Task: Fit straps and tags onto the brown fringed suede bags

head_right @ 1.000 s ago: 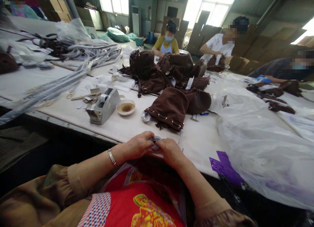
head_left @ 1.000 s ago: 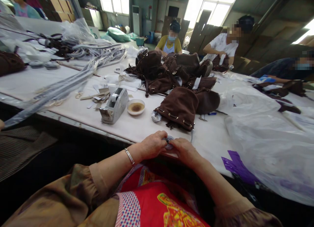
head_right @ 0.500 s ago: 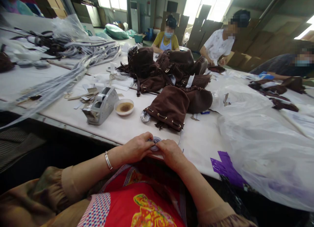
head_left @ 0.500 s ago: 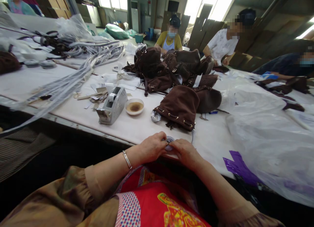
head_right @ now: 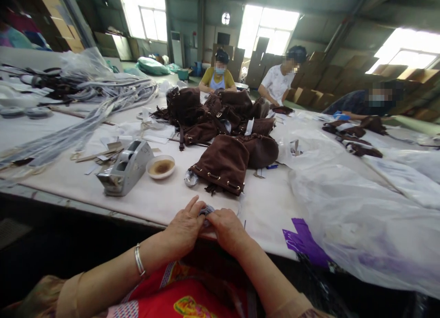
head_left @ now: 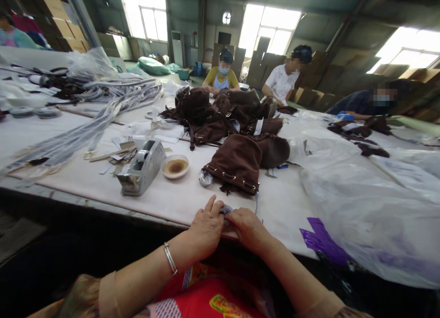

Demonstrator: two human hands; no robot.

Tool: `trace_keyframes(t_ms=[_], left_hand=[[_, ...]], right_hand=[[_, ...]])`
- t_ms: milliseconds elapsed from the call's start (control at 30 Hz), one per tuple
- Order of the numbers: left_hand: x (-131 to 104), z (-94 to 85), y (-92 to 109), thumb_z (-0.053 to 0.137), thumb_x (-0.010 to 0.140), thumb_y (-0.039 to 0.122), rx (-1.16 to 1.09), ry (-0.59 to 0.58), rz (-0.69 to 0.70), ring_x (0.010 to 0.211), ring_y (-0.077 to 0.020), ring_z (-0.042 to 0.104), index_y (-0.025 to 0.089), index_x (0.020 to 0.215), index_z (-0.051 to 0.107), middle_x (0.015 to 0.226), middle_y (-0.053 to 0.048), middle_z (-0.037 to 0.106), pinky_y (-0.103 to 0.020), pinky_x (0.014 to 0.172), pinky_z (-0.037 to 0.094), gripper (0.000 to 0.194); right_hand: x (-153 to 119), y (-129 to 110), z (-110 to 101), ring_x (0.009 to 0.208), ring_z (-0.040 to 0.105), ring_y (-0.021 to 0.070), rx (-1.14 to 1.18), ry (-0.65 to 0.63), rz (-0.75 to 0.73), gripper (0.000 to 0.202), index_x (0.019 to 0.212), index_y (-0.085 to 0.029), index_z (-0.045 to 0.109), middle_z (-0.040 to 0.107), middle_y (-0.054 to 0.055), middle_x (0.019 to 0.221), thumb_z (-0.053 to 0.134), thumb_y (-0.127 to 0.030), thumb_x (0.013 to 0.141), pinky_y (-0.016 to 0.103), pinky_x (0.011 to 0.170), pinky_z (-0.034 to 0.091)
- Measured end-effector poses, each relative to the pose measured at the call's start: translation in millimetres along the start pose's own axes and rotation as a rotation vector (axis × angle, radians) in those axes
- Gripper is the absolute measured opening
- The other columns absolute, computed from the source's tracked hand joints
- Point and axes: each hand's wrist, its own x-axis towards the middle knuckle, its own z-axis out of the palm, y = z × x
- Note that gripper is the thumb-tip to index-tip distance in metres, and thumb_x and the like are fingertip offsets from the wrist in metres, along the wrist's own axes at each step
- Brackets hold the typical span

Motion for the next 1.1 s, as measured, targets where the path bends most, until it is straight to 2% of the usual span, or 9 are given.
trace_keyframes(t_ms=[200,367,467,600,667,767,933,1033,1100], left_hand=[[-1,14.5,-11,0.047,0.094,0.026,-0.159,0.123,-0.013,0.146,-0.0374,0.021,0.023,0.123,0.063,0.153,-0.013,0.035,-0.058,0.110,0.035,0.034],[-3,16.7,-15,0.051,0.091,0.023,-0.136,0.139,0.064,0.143,-0.0355,0.028,0.017,0.120,0.066,0.149,-0.016,0.040,-0.052,0.115,0.032,0.033],[-3,21.0,-14,0.051,0.090,0.020,-0.128,0.185,0.095,0.137,-0.0335,0.038,0.015,0.119,0.066,0.146,-0.017,0.043,-0.049,0.113,0.036,0.033],[-2,30.7,-14,0.049,0.089,0.018,-0.140,0.253,0.074,0.128,-0.0283,0.045,0.015,0.123,0.063,0.144,-0.014,0.046,-0.045,0.110,0.040,0.036],[-3,32.3,-14,0.050,0.089,0.018,-0.129,0.274,0.093,0.127,-0.0275,0.046,0.014,0.120,0.064,0.141,-0.014,0.048,-0.043,0.110,0.040,0.034],[-5,30.6,-15,0.052,0.087,0.016,-0.104,0.306,0.131,0.124,-0.0276,0.046,0.014,0.115,0.066,0.136,-0.014,0.050,-0.043,0.108,0.042,0.031],[-7,28.0,-11,0.051,0.087,0.011,-0.063,0.347,0.093,0.120,-0.0291,0.050,0.015,0.114,0.067,0.135,-0.016,0.050,-0.046,0.103,0.047,0.032],[-6,30.0,-12,0.049,0.086,0.010,-0.001,0.328,0.079,0.115,-0.0280,0.055,0.015,0.115,0.066,0.135,-0.017,0.051,-0.045,0.098,0.051,0.034],[-3,32.2,-21,0.046,0.085,0.006,0.048,0.354,0.082,0.113,-0.0275,0.057,0.015,0.114,0.066,0.135,-0.017,0.051,-0.044,0.097,0.053,0.036]], right_hand=[[-1,5,8,0.081,0.057,0.0194,0.018,0.048,0.023,0.008,0.097,-0.021,0.065,0.067,0.004,0.086,0.061,-0.025,0.091,0.031,0.074,0.036],[-4,3,7,0.080,0.056,0.0192,0.004,0.056,0.005,0.008,0.098,-0.022,0.065,0.066,0.004,0.086,0.061,-0.024,0.091,0.031,0.073,0.035],[-6,1,3,0.081,0.056,0.0200,-0.017,0.036,0.007,0.010,0.099,-0.021,0.065,0.066,0.004,0.087,0.058,-0.023,0.092,0.031,0.074,0.036],[-5,-1,-6,0.084,0.058,0.0203,-0.032,-0.013,-0.027,0.028,0.121,-0.020,0.058,0.068,0.006,0.094,0.053,-0.020,0.093,0.031,0.075,0.038],[-3,-1,-12,0.084,0.060,0.0201,-0.026,-0.058,-0.055,0.032,0.126,-0.021,0.055,0.069,0.006,0.098,0.053,-0.024,0.094,0.029,0.074,0.038],[3,-2,-20,0.085,0.062,0.0198,-0.054,-0.135,-0.046,0.028,0.121,-0.024,0.058,0.070,0.005,0.098,0.053,-0.031,0.095,0.028,0.071,0.038],[11,-6,-22,0.081,0.063,0.0199,-0.171,-0.183,0.014,0.016,0.103,-0.022,0.065,0.071,0.006,0.090,0.056,-0.029,0.092,0.028,0.070,0.039],[11,-7,-18,0.078,0.062,0.0198,-0.201,-0.162,0.011,0.016,0.102,-0.021,0.066,0.069,0.007,0.087,0.057,-0.027,0.091,0.029,0.071,0.040],[7,-2,-18,0.082,0.062,0.0203,-0.139,-0.070,-0.007,0.021,0.109,-0.022,0.065,0.069,0.007,0.088,0.059,-0.026,0.090,0.030,0.075,0.043]])
